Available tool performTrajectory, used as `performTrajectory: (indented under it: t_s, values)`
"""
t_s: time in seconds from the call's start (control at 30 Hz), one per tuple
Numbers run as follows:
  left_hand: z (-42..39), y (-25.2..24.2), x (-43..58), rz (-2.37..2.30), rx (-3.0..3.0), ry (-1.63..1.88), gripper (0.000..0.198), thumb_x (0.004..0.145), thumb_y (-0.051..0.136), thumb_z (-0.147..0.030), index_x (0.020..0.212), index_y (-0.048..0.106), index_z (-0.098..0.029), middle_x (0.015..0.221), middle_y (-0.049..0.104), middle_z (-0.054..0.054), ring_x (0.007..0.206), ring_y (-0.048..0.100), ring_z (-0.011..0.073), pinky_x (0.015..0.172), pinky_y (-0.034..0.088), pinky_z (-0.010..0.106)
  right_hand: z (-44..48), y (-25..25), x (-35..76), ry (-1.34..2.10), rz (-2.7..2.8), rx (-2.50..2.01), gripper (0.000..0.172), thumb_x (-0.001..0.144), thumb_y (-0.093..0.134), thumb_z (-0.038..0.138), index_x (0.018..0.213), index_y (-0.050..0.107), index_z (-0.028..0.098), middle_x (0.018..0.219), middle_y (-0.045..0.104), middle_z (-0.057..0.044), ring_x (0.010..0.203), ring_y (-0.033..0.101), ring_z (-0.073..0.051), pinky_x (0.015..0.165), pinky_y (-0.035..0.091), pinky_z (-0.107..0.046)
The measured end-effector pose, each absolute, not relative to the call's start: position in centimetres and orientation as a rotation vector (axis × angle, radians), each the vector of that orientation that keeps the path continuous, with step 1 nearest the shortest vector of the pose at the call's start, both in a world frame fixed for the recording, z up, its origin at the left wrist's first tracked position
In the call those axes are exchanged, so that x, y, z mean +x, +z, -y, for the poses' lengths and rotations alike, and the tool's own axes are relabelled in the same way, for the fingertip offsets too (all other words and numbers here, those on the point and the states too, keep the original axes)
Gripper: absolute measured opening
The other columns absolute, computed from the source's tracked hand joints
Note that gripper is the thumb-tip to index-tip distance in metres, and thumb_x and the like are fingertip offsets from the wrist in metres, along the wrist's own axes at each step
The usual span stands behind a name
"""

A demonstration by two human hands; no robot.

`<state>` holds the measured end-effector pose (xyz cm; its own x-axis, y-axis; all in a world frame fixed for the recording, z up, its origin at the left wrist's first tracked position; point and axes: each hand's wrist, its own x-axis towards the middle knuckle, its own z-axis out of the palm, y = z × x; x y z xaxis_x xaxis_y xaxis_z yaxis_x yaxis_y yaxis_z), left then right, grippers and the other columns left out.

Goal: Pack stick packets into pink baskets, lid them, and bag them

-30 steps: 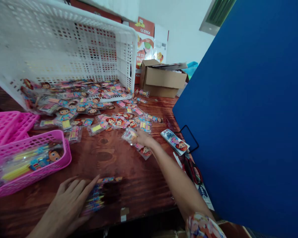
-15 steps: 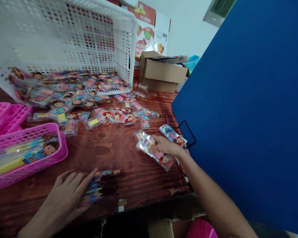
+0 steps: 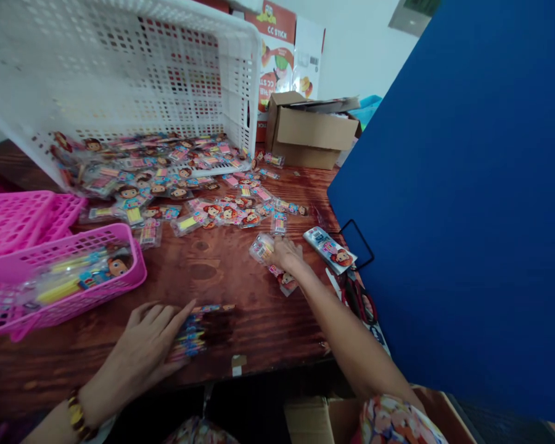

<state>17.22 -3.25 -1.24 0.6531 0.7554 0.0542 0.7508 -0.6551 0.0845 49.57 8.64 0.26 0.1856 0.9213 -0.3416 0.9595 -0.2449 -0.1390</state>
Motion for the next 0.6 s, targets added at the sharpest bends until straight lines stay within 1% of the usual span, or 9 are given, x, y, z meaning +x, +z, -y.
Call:
performTrajectory:
  t_s: [0.1, 0.17, 0.2, 0.3, 0.37, 0.47, 0.6]
  values:
    - [3.4, -1.2, 17.1, -1.284, 2.825, 0.126, 0.083, 0.075, 0.073, -0.036, 0.145, 0.035, -0.012, 0.107, 0.06, 0.009, 0.1, 0.05, 0.0273, 0.099, 0.032, 0.047, -8.0, 1.0, 48.1, -0.598, -1.88, 2.295, 0.066, 0.072, 0.074, 0.043, 0.126, 0.045, 0.017, 0.116, 0.067, -0.014, 0.107, 0.062, -0.031, 0.082, 0.045, -0.037]
    - [3.4, -1.2, 17.1, -1.276, 2.831, 0.124, 0.082, 0.074, 0.074, -0.039, 0.142, 0.037, -0.01, 0.109, 0.059, 0.011, 0.103, 0.05, 0.0283, 0.1, 0.032, 0.048, -7.7, 1.6, 46.3, -0.631, -1.994, 2.263, 0.063, 0.072, 0.073, 0.043, 0.124, 0.045, 0.021, 0.112, 0.068, -0.01, 0.101, 0.065, -0.029, 0.076, 0.046, -0.034]
    - [3.4, -1.2, 17.1, -1.268, 2.83, 0.119, 0.08, 0.073, 0.075, -0.04, 0.139, 0.04, -0.01, 0.11, 0.059, 0.011, 0.103, 0.05, 0.0285, 0.101, 0.032, 0.048, -7.6, 1.9, 45.1, -0.626, -2.091, 2.226, 0.061, 0.073, 0.072, 0.045, 0.122, 0.045, 0.022, 0.112, 0.068, -0.008, 0.1, 0.065, -0.029, 0.075, 0.045, -0.033]
    - [3.3, -0.8, 17.2, -1.263, 2.832, 0.096, 0.075, 0.071, 0.078, -0.043, 0.131, 0.046, -0.011, 0.11, 0.058, 0.011, 0.104, 0.05, 0.0291, 0.1, 0.033, 0.048, -6.7, 2.6, 40.6, -0.522, -2.417, 2.041, 0.047, 0.079, 0.065, 0.048, 0.117, 0.049, 0.025, 0.117, 0.065, -0.007, 0.106, 0.063, -0.029, 0.079, 0.046, -0.035]
    - [3.3, -0.6, 17.3, -1.273, 2.841, 0.088, 0.074, 0.07, 0.078, -0.044, 0.129, 0.047, -0.012, 0.108, 0.058, 0.011, 0.103, 0.051, 0.0292, 0.099, 0.034, 0.048, -6.0, 2.6, 37.6, -0.447, -2.536, 1.887, 0.041, 0.083, 0.062, 0.042, 0.118, 0.049, 0.024, 0.123, 0.061, -0.009, 0.107, 0.062, -0.028, 0.082, 0.047, -0.038]
    - [3.4, -0.6, 17.4, -1.274, 2.857, 0.099, 0.071, 0.071, 0.077, -0.044, 0.127, 0.047, -0.013, 0.107, 0.058, 0.01, 0.103, 0.05, 0.0293, 0.098, 0.035, 0.048, -4.9, 2.5, 34.7, -0.45, -2.575, 1.677, 0.045, 0.08, 0.065, 0.033, 0.12, 0.049, 0.02, 0.127, 0.057, -0.012, 0.108, 0.062, -0.029, 0.085, 0.049, -0.041]
    - [3.6, -0.9, 17.4, -1.284, 2.841, 0.152, 0.073, 0.069, 0.079, -0.043, 0.126, 0.046, -0.013, 0.111, 0.057, 0.01, 0.105, 0.05, 0.029, 0.099, 0.034, 0.048, -4.3, 3.0, 34.9, -0.615, -2.553, 1.466, 0.042, 0.08, 0.064, 0.036, 0.117, 0.052, 0.02, 0.127, 0.058, -0.012, 0.113, 0.06, -0.031, 0.086, 0.049, -0.043]
